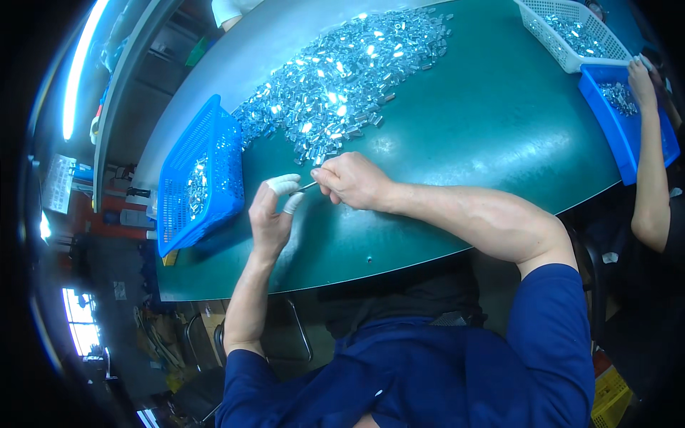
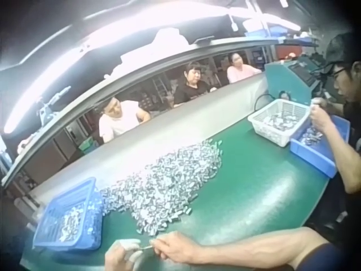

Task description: Picking small metal hardware components from a pile, inspecting them, and placing them into a blue plastic tray.

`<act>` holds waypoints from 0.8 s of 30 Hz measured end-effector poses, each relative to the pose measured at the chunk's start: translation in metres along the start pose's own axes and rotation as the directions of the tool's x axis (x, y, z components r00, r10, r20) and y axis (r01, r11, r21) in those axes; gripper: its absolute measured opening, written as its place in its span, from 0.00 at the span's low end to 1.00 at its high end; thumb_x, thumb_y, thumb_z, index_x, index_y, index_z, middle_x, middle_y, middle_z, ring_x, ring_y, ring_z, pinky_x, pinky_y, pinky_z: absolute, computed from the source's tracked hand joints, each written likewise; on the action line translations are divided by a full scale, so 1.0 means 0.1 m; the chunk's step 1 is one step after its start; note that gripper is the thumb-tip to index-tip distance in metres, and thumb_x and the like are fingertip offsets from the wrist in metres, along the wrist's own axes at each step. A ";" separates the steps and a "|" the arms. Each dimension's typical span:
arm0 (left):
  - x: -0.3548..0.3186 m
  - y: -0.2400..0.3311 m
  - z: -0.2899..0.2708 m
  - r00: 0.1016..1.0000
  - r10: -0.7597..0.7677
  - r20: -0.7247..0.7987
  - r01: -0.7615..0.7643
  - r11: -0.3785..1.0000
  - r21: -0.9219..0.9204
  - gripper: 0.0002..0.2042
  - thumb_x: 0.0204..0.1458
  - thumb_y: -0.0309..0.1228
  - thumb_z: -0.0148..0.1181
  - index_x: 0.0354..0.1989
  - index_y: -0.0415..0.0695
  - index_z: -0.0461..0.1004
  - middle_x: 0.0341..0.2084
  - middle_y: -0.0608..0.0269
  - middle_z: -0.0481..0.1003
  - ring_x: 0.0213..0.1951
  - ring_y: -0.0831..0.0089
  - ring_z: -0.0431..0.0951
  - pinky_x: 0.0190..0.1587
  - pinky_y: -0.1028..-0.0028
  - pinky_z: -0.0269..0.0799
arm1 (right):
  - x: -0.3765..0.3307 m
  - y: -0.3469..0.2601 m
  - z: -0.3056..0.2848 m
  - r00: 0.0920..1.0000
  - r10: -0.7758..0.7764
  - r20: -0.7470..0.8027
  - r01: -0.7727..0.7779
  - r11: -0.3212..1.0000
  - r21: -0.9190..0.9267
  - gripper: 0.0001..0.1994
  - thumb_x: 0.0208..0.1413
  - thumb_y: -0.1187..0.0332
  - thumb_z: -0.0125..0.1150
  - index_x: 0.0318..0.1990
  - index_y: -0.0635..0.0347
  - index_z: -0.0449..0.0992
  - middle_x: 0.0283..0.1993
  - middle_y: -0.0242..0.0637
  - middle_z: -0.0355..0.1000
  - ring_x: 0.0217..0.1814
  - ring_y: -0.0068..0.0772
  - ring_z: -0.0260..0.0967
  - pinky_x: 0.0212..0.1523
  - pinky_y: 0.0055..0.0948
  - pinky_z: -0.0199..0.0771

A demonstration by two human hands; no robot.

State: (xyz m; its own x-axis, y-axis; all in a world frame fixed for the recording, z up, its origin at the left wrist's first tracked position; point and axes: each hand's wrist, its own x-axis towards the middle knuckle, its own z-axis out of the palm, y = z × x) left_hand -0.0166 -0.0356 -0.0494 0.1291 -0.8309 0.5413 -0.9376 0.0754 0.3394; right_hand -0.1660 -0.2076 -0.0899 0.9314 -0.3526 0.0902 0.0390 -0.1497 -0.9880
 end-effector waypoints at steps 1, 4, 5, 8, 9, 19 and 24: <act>0.02 -0.01 -0.10 1.000 0.008 -0.014 -0.008 0.999 0.047 0.11 0.49 0.20 0.73 0.40 0.41 0.78 0.42 0.54 0.83 0.44 0.56 0.82 0.47 0.62 0.78 | 0.01 0.02 0.01 0.999 -0.043 -0.026 0.044 0.998 0.051 0.23 0.74 0.55 0.51 0.28 0.61 0.77 0.20 0.31 0.74 0.23 0.19 0.70 0.26 0.26 0.70; 0.11 -0.12 -0.52 0.995 0.012 -0.102 0.009 0.979 0.205 0.09 0.53 0.22 0.71 0.40 0.42 0.79 0.42 0.55 0.83 0.45 0.58 0.83 0.49 0.63 0.77 | 0.05 0.05 -0.10 0.991 -0.010 -0.136 0.023 0.995 0.098 0.22 0.74 0.56 0.51 0.28 0.61 0.76 0.21 0.30 0.74 0.23 0.19 0.70 0.26 0.25 0.70; 0.13 -0.23 -0.72 0.989 -0.026 -0.145 0.062 0.966 0.251 0.08 0.53 0.23 0.71 0.41 0.42 0.80 0.42 0.54 0.83 0.46 0.57 0.82 0.50 0.62 0.77 | 0.06 0.04 -0.12 0.986 -0.022 -0.167 0.037 0.996 0.086 0.22 0.74 0.56 0.51 0.29 0.61 0.76 0.21 0.30 0.74 0.23 0.18 0.70 0.26 0.25 0.70; 0.27 -0.50 -1.29 0.960 -0.093 -0.263 0.244 0.741 0.626 0.12 0.55 0.20 0.67 0.48 0.40 0.80 0.48 0.51 0.81 0.51 0.56 0.81 0.56 0.61 0.74 | 0.08 0.07 -0.10 0.985 -0.014 -0.173 0.029 0.996 0.085 0.22 0.74 0.56 0.52 0.29 0.61 0.76 0.21 0.30 0.74 0.22 0.18 0.69 0.25 0.25 0.69; 0.31 -0.54 -1.33 0.964 -0.027 -0.263 0.205 0.702 0.682 0.13 0.55 0.21 0.68 0.49 0.39 0.80 0.47 0.51 0.81 0.51 0.54 0.80 0.55 0.60 0.75 | 0.08 0.07 -0.09 0.985 -0.015 -0.174 0.030 0.996 0.087 0.22 0.74 0.56 0.52 0.29 0.61 0.76 0.21 0.30 0.74 0.22 0.18 0.69 0.25 0.25 0.69; 0.66 -1.40 0.00 0.902 -0.429 0.040 0.372 0.821 0.433 0.18 0.58 0.29 0.67 0.57 0.42 0.78 0.52 0.47 0.79 0.55 0.46 0.78 0.60 0.58 0.73 | 0.04 0.05 -0.06 0.989 -0.034 -0.141 0.040 0.999 0.036 0.21 0.74 0.57 0.53 0.30 0.63 0.77 0.21 0.31 0.74 0.20 0.18 0.68 0.23 0.26 0.67; 0.62 -1.57 0.14 0.937 -0.348 0.042 0.320 0.897 0.304 0.10 0.56 0.25 0.67 0.47 0.42 0.81 0.44 0.48 0.78 0.50 0.49 0.79 0.55 0.59 0.74 | 0.04 0.08 -0.07 0.991 -0.023 -0.134 0.028 0.999 0.039 0.21 0.74 0.57 0.53 0.30 0.63 0.77 0.21 0.31 0.75 0.21 0.19 0.68 0.23 0.26 0.67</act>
State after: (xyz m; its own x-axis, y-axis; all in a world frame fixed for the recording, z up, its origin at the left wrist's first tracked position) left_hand 0.1343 -0.1069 -0.0801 0.4337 -0.8275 0.3566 -0.8982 -0.3655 0.2443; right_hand -0.1648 -0.2167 -0.0961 0.8732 -0.4702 0.1285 0.0792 -0.1232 -0.9892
